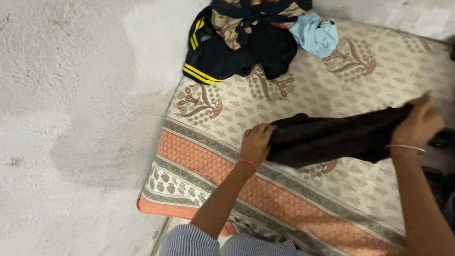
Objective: The person folds a plaid shirt, a patterned pillowcase, and dark trousers, then places each folded item into an open suitcase.
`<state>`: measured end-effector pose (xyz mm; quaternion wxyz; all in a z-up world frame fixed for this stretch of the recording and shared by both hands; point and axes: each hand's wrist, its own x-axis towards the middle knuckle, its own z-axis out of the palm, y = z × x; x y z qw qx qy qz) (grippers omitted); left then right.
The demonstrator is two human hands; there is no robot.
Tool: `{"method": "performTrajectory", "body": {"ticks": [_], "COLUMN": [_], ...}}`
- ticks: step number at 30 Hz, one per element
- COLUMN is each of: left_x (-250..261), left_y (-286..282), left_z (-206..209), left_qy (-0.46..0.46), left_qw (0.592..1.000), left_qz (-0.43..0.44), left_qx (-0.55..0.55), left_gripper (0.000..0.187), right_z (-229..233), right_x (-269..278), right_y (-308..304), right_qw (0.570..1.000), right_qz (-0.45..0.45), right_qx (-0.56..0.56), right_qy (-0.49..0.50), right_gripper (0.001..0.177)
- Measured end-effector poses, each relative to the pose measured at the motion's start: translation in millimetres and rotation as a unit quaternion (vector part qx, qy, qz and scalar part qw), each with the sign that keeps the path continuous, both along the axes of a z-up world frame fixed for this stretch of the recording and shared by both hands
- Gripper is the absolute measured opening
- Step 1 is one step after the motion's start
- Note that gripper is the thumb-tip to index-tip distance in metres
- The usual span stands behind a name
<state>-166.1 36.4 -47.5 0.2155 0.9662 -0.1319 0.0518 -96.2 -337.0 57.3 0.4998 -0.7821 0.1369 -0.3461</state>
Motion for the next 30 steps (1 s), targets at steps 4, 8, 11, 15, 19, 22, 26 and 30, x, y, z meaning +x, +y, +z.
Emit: {"method": "performTrajectory", "body": {"ticks": [4, 8, 11, 15, 19, 22, 26, 30], "left_x": [44.1, 105.5, 126.4, 155.4, 130.7, 113.6, 101.0, 63.8], "left_y": [25.9, 41.2, 64.2, 67.4, 73.1, 68.2, 55.9, 10.7], "left_z": [-52.0, -44.1, -10.3, 38.8, 65.4, 58.7, -3.3, -67.0], "left_qy": [0.126, 0.332, 0.366, 0.277, -0.112, -0.165, 0.156, 0.346], "left_qw": [0.919, 0.707, 0.694, 0.789, 0.974, 0.964, 0.952, 0.702], "left_qz": [0.158, 0.116, 0.073, -0.013, 0.024, 0.075, 0.264, 0.323], "left_qx": [-0.339, -0.614, -0.615, -0.549, 0.194, 0.194, 0.015, -0.533], "left_gripper": [0.053, 0.045, 0.038, 0.038, 0.030, 0.035, 0.058, 0.069], "right_z": [-7.9, -25.0, -35.7, -37.2, -23.4, -13.2, -21.5, -53.5], "right_x": [4.7, 10.6, 19.9, 25.6, 23.8, 19.6, 18.4, 14.0], "right_y": [-46.1, -82.7, -102.7, -108.6, -94.4, -79.9, -73.6, -93.7], "right_qw": [0.993, 0.973, 0.962, 0.984, 0.973, 0.984, 0.987, 0.966], "right_qz": [0.008, 0.093, 0.071, 0.085, 0.067, 0.041, -0.083, -0.079], "right_qx": [0.116, 0.207, 0.260, 0.156, 0.212, 0.159, 0.136, 0.238], "right_qy": [-0.014, -0.035, -0.046, -0.008, -0.055, -0.075, -0.036, -0.063], "right_gripper": [0.065, 0.065, 0.046, 0.059, 0.054, 0.056, 0.065, 0.054]}}
